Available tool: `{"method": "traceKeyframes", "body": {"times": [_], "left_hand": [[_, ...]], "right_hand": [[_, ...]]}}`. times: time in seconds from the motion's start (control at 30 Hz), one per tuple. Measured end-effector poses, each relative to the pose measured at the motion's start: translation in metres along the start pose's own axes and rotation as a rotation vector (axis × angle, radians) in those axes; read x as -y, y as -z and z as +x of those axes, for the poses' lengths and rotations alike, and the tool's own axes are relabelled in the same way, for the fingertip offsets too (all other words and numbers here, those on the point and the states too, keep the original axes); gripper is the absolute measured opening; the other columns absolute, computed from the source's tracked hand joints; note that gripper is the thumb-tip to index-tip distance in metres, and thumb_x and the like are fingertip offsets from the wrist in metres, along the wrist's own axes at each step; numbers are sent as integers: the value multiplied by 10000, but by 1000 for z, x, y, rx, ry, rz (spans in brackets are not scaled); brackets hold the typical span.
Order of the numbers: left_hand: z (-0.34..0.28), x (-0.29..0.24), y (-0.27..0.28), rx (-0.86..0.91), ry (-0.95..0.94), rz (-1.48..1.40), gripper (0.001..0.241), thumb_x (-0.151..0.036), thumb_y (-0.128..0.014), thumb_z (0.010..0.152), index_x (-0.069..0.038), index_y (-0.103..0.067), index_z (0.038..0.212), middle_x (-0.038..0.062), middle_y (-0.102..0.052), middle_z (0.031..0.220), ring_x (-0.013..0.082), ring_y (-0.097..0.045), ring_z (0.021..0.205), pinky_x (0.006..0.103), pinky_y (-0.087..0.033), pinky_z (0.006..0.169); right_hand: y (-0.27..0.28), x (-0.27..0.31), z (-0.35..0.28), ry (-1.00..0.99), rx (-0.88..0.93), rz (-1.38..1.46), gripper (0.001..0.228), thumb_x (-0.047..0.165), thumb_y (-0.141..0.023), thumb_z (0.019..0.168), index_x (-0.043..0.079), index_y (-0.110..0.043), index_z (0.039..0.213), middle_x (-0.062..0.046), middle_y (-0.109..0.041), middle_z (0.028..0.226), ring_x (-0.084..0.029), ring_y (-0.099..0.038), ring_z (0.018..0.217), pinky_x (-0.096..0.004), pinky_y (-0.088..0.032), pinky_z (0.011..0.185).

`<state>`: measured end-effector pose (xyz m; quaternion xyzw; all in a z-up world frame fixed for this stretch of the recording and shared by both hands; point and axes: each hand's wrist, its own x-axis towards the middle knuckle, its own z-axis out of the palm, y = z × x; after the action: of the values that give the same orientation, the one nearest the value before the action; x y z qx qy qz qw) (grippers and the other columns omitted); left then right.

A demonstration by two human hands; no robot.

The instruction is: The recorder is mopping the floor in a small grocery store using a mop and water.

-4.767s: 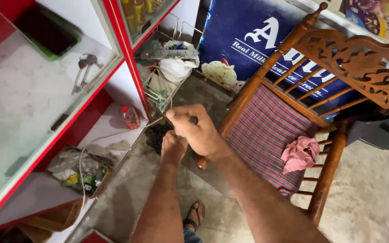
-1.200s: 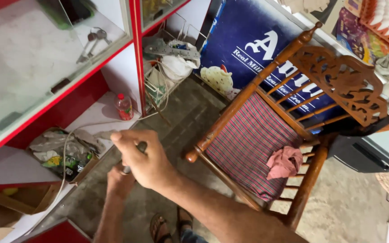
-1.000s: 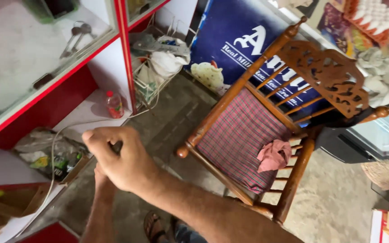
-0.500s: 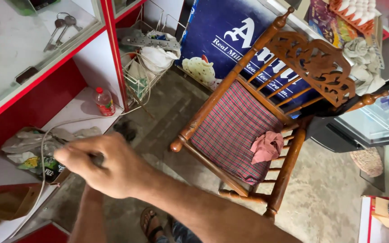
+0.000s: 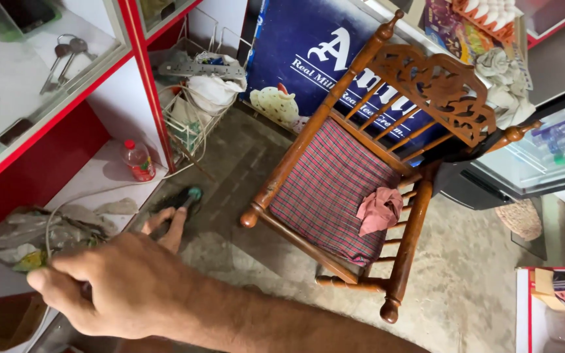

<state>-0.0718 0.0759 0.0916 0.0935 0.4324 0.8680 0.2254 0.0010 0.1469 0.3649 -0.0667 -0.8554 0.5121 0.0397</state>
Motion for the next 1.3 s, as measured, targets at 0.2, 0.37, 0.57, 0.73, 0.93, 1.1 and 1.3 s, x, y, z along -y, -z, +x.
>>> {"method": "traceKeyframes", "body": {"times": [0.2, 0.37, 0.57, 0.73, 0.93, 1.1, 1.3], "left_hand": [[2, -38, -70, 361, -223, -28, 415, -405, -520, 1076, -15, -544, 1214, 151, -611, 1269, 296, -620, 1202, 521, -505, 1137], [12, -34, -56, 280, 156, -310, 641, -570, -456, 1029, 6, -569, 1287, 171, -625, 1226, 280, -612, 1126, 450, -505, 998], [32, -28, -54, 232, 53, -163, 502, -457, -509, 1135, 10, -561, 1314, 142, -608, 1223, 257, -585, 1110, 415, -493, 961], [22, -52, -78, 222, -209, 768, 411, -298, -560, 1008, 17, -520, 1270, 65, -606, 1169, 175, -589, 1100, 324, -497, 902], [19, 11, -128, 61, -163, 420, 314, -295, -551, 999, -35, -575, 1173, 33, -620, 1020, 169, -609, 929, 332, -511, 795], [-8, -41, -176, -178, -124, -121, 311, -377, -502, 1056, -96, -580, 1165, 25, -584, 962, 167, -591, 827, 347, -508, 752], [-11, -33, -147, -181, 44, -406, 336, -393, -419, 963, -138, -562, 1130, 94, -648, 965, 207, -625, 763, 436, -546, 710]], "right_hand": [[-7, -68, 13, 300, -153, 14, 329, 355, -508, 1106, 126, -713, 988, -19, -653, 634, -123, -635, 495, -293, -515, 526], [-1, -63, 19, 317, -277, 53, 359, 361, -530, 1117, 89, -686, 943, -27, -651, 666, -110, -628, 569, -298, -490, 566], [4, -49, 40, 303, -311, 324, 358, 326, -542, 1072, 52, -693, 898, -28, -668, 743, -120, -643, 652, -330, -529, 598], [7, -63, 30, 187, -378, 315, 468, 260, -576, 1113, -31, -587, 747, -75, -532, 614, -155, -481, 580, -370, -374, 563], [33, -47, -2, 250, -397, 359, 484, 299, -535, 1165, 8, -562, 779, -32, -511, 608, -118, -486, 576, -322, -412, 589], [57, -43, -6, 176, -384, 209, 459, 297, -564, 1145, 16, -597, 785, -53, -511, 583, -158, -504, 507, -313, -437, 553], [48, -60, -4, 162, 23, 0, 352, 332, -552, 1044, 99, -713, 835, -27, -631, 587, -191, -637, 519, -364, -317, 854]]}}
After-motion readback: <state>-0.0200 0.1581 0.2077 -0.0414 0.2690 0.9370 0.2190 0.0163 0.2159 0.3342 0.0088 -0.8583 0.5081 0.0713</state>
